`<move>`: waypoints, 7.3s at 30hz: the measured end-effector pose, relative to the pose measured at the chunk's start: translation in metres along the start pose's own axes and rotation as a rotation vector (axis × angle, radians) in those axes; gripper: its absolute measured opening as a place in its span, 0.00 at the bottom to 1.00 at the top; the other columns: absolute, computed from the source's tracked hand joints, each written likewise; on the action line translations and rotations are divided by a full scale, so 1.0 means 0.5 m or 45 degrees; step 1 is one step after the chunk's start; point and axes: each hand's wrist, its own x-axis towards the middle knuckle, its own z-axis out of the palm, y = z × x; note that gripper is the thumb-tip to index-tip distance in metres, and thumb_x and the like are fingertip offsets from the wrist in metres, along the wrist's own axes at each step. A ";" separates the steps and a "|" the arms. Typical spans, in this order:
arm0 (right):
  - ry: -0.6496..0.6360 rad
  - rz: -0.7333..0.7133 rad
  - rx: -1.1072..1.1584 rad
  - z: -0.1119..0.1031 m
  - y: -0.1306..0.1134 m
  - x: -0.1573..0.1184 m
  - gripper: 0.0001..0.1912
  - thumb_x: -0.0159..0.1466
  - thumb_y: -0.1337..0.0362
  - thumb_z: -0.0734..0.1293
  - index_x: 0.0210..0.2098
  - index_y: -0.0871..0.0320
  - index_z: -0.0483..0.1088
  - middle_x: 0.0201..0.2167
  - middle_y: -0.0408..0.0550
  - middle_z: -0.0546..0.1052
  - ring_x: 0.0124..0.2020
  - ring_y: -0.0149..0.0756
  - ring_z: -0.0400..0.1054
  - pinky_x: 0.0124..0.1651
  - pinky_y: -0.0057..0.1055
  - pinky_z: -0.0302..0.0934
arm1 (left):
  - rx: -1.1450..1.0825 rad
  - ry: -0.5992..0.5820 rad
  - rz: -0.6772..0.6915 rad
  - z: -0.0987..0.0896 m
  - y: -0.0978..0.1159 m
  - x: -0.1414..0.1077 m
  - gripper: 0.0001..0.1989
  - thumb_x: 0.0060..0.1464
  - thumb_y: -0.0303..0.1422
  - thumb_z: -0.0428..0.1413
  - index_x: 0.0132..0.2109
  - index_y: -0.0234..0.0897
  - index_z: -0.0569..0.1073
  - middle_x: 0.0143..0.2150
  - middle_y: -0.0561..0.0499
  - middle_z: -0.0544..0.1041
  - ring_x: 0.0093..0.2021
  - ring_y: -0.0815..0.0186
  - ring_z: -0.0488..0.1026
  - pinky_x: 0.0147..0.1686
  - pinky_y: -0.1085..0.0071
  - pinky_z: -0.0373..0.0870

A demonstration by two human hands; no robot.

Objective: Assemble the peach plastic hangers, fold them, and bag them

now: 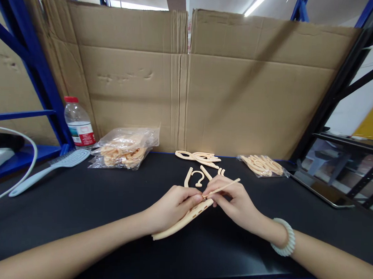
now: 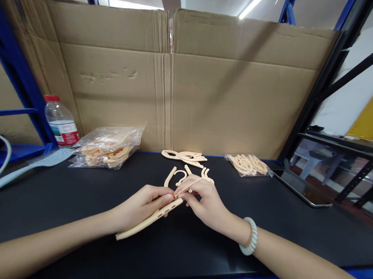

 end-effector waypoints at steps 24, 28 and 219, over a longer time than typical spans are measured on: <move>-0.096 -0.419 -0.257 -0.022 0.012 -0.014 0.15 0.63 0.75 0.59 0.38 0.54 0.73 0.28 0.47 0.75 0.31 0.34 0.69 0.33 0.34 0.65 | -0.019 -0.071 0.042 -0.008 0.040 -0.008 0.19 0.60 0.40 0.45 0.26 0.35 0.66 0.22 0.56 0.62 0.24 0.71 0.57 0.23 0.76 0.56; -0.103 -0.457 -0.204 -0.021 0.002 -0.009 0.13 0.62 0.75 0.61 0.38 0.54 0.74 0.28 0.47 0.75 0.31 0.35 0.69 0.33 0.34 0.65 | -0.153 -0.102 -0.027 -0.003 0.034 -0.011 0.18 0.59 0.42 0.46 0.26 0.35 0.66 0.21 0.57 0.61 0.21 0.72 0.58 0.21 0.76 0.55; -0.365 0.867 0.381 -0.004 0.000 0.006 0.17 0.62 0.53 0.62 0.28 0.62 0.69 0.14 0.40 0.71 0.09 0.21 0.56 0.14 0.20 0.48 | 1.276 0.152 0.374 -0.002 -0.032 0.000 0.08 0.59 0.23 0.43 0.38 0.35 0.66 0.27 0.46 0.75 0.21 0.63 0.73 0.22 0.73 0.67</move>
